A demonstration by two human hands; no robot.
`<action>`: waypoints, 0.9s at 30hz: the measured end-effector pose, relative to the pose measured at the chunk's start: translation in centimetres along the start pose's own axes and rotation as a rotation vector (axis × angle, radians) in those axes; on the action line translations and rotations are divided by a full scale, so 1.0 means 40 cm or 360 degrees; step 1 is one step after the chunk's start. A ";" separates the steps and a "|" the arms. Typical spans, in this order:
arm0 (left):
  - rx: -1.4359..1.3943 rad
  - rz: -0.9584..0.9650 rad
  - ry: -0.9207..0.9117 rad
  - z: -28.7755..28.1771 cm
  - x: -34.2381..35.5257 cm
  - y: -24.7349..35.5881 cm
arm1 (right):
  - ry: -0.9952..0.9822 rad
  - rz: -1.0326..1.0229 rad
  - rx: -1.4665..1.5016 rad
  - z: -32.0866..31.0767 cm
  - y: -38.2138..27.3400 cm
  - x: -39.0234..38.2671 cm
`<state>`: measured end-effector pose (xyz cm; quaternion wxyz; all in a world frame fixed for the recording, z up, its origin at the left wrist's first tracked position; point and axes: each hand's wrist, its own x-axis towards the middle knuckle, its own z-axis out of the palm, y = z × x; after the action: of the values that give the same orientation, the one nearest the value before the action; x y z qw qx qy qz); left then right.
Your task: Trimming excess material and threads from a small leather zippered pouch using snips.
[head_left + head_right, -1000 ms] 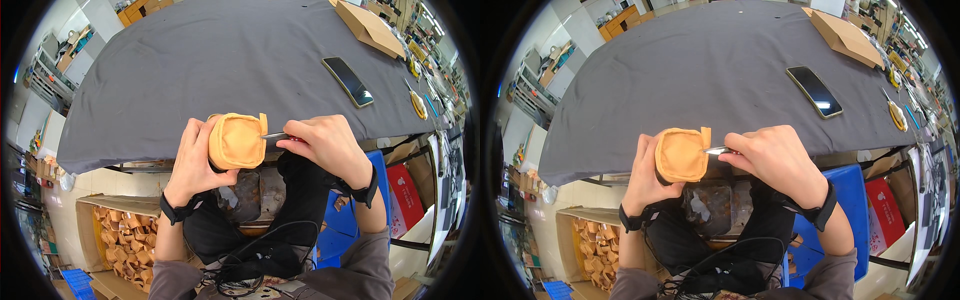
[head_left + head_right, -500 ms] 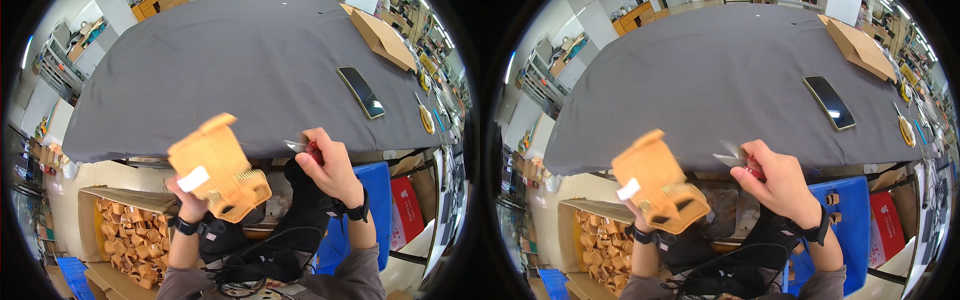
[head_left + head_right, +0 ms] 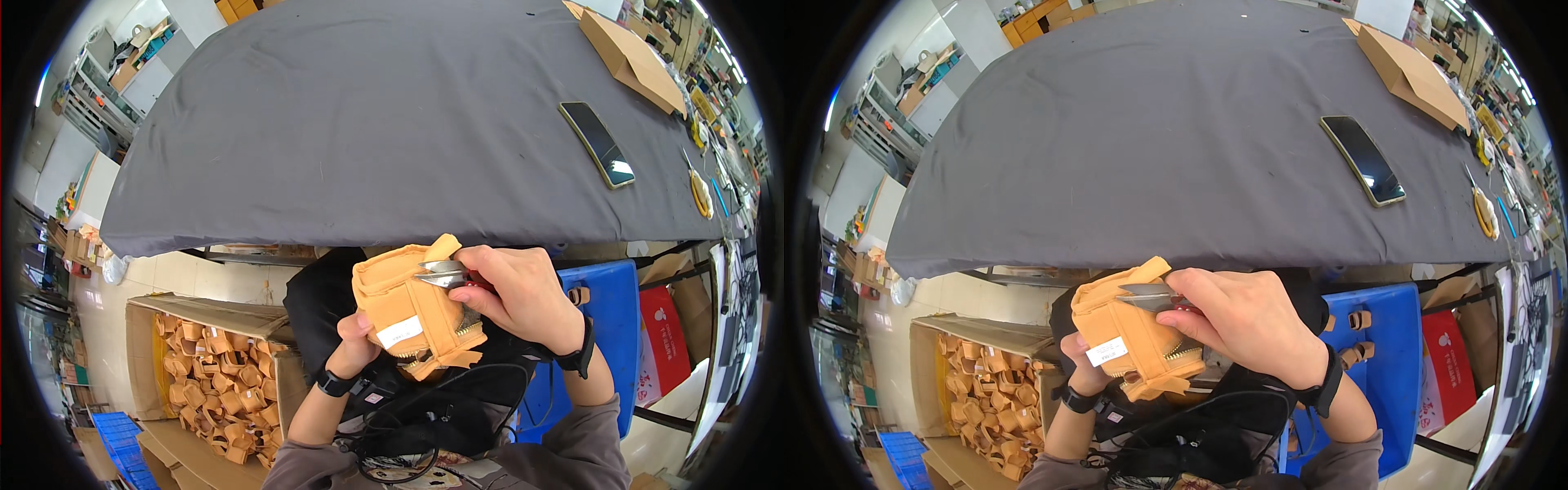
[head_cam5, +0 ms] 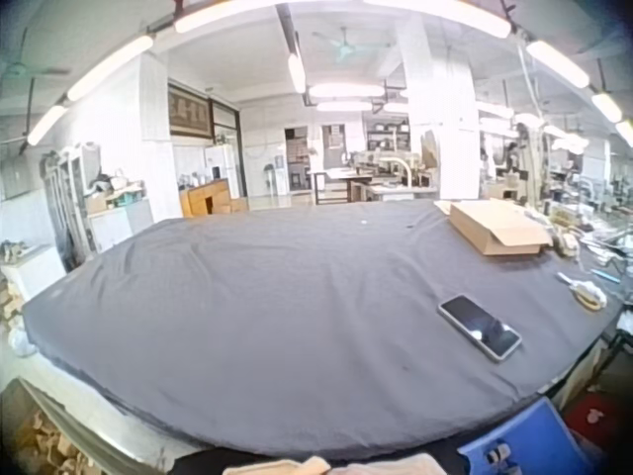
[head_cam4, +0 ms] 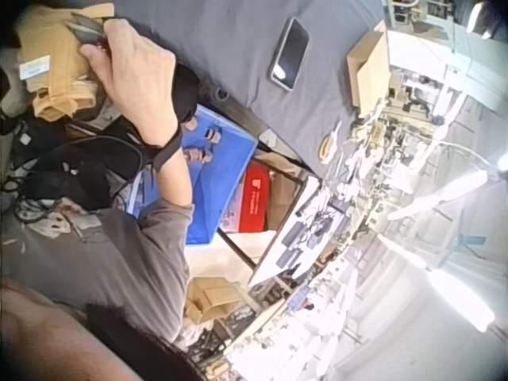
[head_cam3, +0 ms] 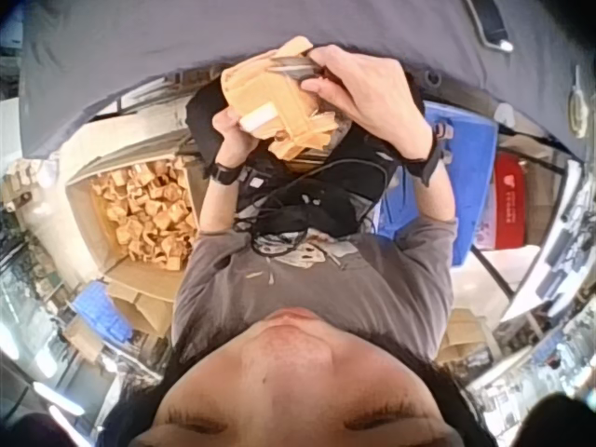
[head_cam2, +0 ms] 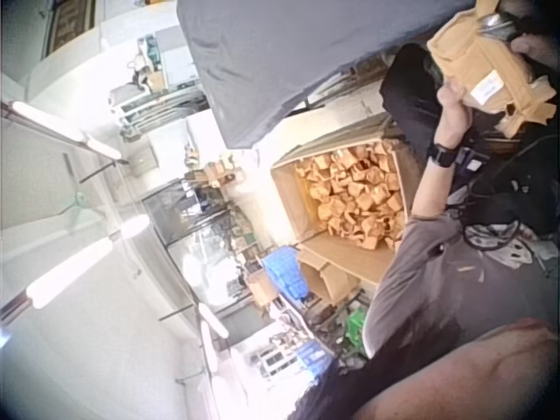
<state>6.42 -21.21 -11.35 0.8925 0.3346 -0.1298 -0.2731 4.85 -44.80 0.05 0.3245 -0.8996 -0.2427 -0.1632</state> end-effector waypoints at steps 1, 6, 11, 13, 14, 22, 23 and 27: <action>-0.0004 0.0005 -0.0016 -0.002 0.001 -0.004 | -0.0006 0.0003 -0.0015 -0.002 -0.003 0.001; -0.0025 0.0031 -0.0098 -0.010 0.005 -0.021 | 0.0000 0.0012 -0.0032 -0.008 -0.011 0.002; -0.0042 0.0049 -0.0167 -0.009 0.003 -0.020 | -0.0023 0.0057 -0.0033 -0.011 -0.005 -0.006; 0.0048 -0.0185 0.0064 0.002 -0.010 0.003 | -0.0004 0.0049 -0.0061 -0.009 -0.001 -0.011; 0.0049 -0.0185 0.0064 0.007 -0.008 0.005 | 0.0015 0.0039 -0.0088 -0.009 0.001 -0.012; 0.0108 -0.0208 0.0119 0.021 0.002 0.011 | 0.0027 0.0172 -0.0090 -0.021 0.008 -0.031; 0.0107 -0.0209 0.0117 0.017 0.002 0.009 | 0.0027 0.0162 -0.0084 -0.020 0.010 -0.033; 0.0159 -0.0192 0.0078 0.014 0.001 0.002 | 0.0028 0.0152 0.0007 -0.010 0.008 -0.033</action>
<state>6.27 -21.49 -10.90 0.8595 0.3926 -0.1010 -0.3114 3.88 -45.70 -0.42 0.3358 -0.9080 -0.1970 -0.1549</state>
